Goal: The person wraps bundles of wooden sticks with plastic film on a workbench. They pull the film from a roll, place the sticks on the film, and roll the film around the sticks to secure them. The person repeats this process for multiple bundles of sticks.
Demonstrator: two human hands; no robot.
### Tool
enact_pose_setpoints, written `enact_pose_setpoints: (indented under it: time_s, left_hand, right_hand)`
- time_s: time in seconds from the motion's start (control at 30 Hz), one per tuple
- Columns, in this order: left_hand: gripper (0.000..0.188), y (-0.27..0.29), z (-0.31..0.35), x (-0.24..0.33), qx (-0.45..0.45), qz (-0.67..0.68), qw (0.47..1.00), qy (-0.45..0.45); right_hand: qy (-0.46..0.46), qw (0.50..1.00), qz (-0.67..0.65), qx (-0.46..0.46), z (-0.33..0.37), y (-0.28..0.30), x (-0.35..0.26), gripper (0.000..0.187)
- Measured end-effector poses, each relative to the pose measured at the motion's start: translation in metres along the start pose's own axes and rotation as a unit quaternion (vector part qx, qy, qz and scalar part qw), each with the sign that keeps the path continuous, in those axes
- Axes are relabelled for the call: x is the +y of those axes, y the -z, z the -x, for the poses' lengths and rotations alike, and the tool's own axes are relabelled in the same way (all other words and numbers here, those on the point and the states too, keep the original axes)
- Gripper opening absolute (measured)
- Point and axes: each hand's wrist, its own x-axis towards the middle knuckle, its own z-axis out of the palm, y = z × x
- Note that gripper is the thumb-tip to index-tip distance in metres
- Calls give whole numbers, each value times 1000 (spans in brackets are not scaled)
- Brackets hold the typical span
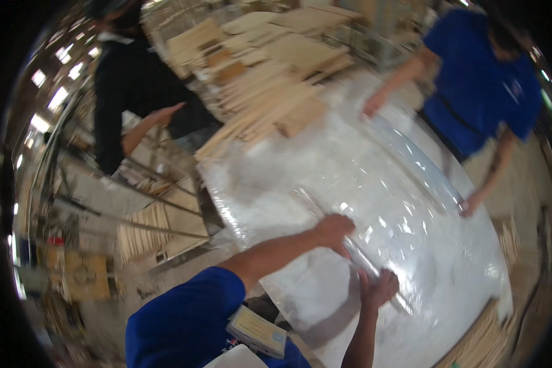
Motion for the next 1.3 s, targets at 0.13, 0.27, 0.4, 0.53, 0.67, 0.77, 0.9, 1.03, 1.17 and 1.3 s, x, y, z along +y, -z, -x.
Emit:
enact_pose_setpoints:
  time_s: [0.13,0.27,0.4,0.53,0.67,0.77,0.9,1.03,1.17,1.3]
  left_hand:
    - [79,3,38,7,31,-23,999,-13]
    - [75,9,102,25,-77,-4,996,51]
    - [76,20,126,28,-114,-9,992,48]
    - [70,18,119,24,78,-24,996,-37]
    - [72,-9,131,17,174,-46,983,25]
    - [88,-21,96,36,213,-84,973,-21]
    - [107,-2,49,15,170,-106,978,-55]
    - [99,10,-1,7,41,-38,998,18]
    - [82,24,-35,-1,-65,6,996,54]
    - [76,6,-15,8,52,-40,998,-10]
  right_hand:
    - [40,999,-24,-23,8,15,-7,68]
    - [-3,994,-31,-102,64,38,-38,62]
    - [-14,994,-61,-91,121,50,-65,77]
    - [16,995,-45,-93,133,46,-61,91]
    - [10,995,-15,-97,74,24,-51,86]
    - [-40,993,61,-97,21,11,-18,82]
    - [-53,998,-11,-15,-34,-4,-5,69]
    - [-43,997,-63,3,-34,6,8,57]
    - [25,999,-28,-27,-11,2,-6,64]
    - [48,998,15,-37,-22,-5,2,66]
